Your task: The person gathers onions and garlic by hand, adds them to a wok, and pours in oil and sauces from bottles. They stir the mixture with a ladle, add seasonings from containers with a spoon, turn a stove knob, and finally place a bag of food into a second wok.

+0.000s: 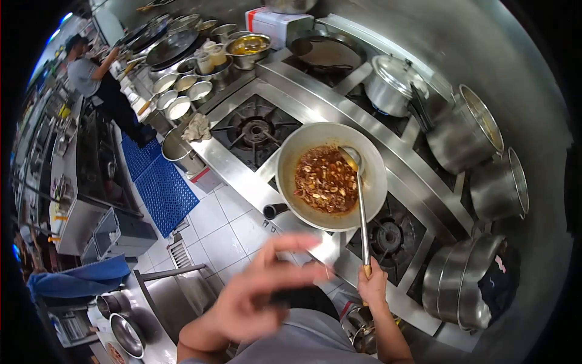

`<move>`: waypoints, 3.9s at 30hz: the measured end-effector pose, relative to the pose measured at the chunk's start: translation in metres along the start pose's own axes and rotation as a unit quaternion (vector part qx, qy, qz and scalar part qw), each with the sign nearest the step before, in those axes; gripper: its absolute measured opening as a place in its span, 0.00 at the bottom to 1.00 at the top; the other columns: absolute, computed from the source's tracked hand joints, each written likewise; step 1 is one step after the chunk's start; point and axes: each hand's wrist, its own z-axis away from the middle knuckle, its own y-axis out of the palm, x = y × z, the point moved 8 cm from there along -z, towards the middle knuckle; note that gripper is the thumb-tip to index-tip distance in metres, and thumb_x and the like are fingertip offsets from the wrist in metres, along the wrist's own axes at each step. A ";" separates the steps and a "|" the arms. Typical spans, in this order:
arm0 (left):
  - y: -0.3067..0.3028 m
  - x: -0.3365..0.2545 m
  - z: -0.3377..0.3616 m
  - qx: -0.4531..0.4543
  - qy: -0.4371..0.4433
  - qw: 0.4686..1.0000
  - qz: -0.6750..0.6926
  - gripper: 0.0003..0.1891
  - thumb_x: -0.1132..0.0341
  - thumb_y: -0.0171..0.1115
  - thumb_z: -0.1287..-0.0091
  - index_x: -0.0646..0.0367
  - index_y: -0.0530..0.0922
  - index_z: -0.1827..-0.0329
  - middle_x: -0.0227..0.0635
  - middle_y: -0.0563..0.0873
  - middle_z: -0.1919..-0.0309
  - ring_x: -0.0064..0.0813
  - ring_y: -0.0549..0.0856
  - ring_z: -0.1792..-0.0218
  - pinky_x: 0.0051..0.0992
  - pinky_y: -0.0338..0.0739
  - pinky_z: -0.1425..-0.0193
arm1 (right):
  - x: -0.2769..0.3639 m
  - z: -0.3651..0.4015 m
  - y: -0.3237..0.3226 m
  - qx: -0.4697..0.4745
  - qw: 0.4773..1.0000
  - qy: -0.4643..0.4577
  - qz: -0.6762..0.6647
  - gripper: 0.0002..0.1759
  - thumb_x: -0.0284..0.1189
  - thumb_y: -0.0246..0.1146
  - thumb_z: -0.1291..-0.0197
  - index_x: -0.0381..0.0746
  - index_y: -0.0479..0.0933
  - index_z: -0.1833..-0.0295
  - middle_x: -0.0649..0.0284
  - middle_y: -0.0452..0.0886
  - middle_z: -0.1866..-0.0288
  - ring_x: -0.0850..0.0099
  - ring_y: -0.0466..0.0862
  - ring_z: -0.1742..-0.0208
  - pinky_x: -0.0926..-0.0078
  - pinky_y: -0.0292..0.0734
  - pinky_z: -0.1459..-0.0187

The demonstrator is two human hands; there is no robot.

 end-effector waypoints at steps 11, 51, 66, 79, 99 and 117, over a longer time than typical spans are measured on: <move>-0.039 -0.054 0.099 0.170 0.221 0.952 0.123 0.15 0.56 0.61 0.27 0.57 0.89 0.55 0.64 0.76 0.38 0.57 0.75 0.38 0.51 0.66 0.35 | 0.054 0.060 0.011 0.160 0.977 0.120 -0.072 0.18 0.27 0.62 0.30 0.35 0.75 0.38 0.69 0.74 0.81 0.78 0.75 0.87 0.78 0.69 0.86; -0.141 0.240 0.435 -0.551 -0.241 0.766 -0.228 0.34 0.69 0.64 0.31 0.52 0.64 0.21 0.47 0.76 0.33 0.40 0.82 0.41 0.37 0.78 0.39 | 0.053 0.065 -0.004 0.368 0.687 0.261 -0.569 0.21 0.34 0.49 0.23 0.29 0.68 0.36 0.63 0.69 0.73 0.78 0.68 0.84 0.82 0.66 0.87; -0.259 0.038 0.526 -0.772 0.032 0.558 -0.301 0.34 0.64 0.67 0.31 0.60 0.65 0.23 0.48 0.73 0.31 0.40 0.78 0.36 0.35 0.73 0.32 | -0.004 -0.026 0.043 -0.037 0.965 -0.179 0.190 0.25 0.31 0.63 0.35 0.33 0.71 0.34 0.36 0.82 0.49 0.37 0.81 0.47 0.46 0.76 0.48; -0.498 -0.013 0.530 -0.870 0.021 0.414 -0.268 0.44 0.46 0.74 0.38 0.68 0.67 0.29 0.50 0.82 0.49 0.44 0.82 0.48 0.38 0.74 0.39 | 0.124 0.005 0.027 -0.148 0.875 0.065 0.457 0.35 0.51 0.65 0.36 0.42 0.71 0.30 0.51 0.81 0.38 0.50 0.81 0.39 0.45 0.77 0.43; -0.622 0.016 0.523 -0.872 0.035 0.341 -0.350 0.33 0.51 0.50 0.20 0.87 0.74 0.49 0.63 0.84 0.53 0.43 0.82 0.57 0.39 0.77 0.44 | 0.520 -0.147 0.379 -0.077 0.961 -0.212 -0.159 0.17 0.30 0.66 0.34 0.33 0.81 0.43 0.57 0.85 0.70 0.71 0.84 0.70 0.72 0.78 0.62; -0.818 0.215 0.245 -0.471 -0.401 0.727 -0.298 0.19 0.59 0.70 0.35 0.63 0.80 0.48 0.43 0.87 0.57 0.36 0.86 0.55 0.33 0.78 0.48 | 0.630 -0.271 0.433 -0.200 0.910 -0.358 -0.062 0.09 0.25 0.62 0.33 0.34 0.83 0.51 0.53 0.86 0.61 0.55 0.82 0.62 0.59 0.77 0.56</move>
